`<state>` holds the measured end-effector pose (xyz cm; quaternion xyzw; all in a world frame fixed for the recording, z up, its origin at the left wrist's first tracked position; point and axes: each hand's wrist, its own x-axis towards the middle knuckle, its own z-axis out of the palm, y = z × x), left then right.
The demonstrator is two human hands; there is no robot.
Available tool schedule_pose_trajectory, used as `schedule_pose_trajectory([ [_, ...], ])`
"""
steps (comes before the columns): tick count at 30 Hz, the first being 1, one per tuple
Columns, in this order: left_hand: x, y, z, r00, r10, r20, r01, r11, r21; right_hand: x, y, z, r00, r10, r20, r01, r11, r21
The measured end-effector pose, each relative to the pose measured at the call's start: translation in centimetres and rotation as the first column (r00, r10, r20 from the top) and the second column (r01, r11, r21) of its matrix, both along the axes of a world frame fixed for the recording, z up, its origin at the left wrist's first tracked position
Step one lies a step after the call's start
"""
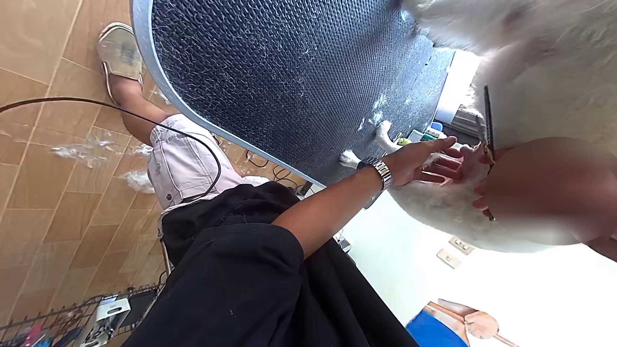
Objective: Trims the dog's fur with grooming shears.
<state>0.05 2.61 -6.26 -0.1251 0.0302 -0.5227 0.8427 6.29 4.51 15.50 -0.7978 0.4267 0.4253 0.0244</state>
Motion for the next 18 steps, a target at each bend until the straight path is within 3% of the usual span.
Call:
schedule_pose_trajectory([
  [13, 0.2, 0.2, 0.1, 1.000, -0.006, -0.005, 0.006, 1.000, 0.009, -0.9, -0.4, -0.3, 0.998, 0.038, -0.040, -0.039, 0.999, -0.031],
  [18, 0.1, 0.4, 0.2, 0.996, 0.041, -0.083, -0.041, 0.999, 0.011, -0.8, 1.0, -0.2, 0.993, 0.039, -0.109, -0.054, 0.989, -0.140],
])
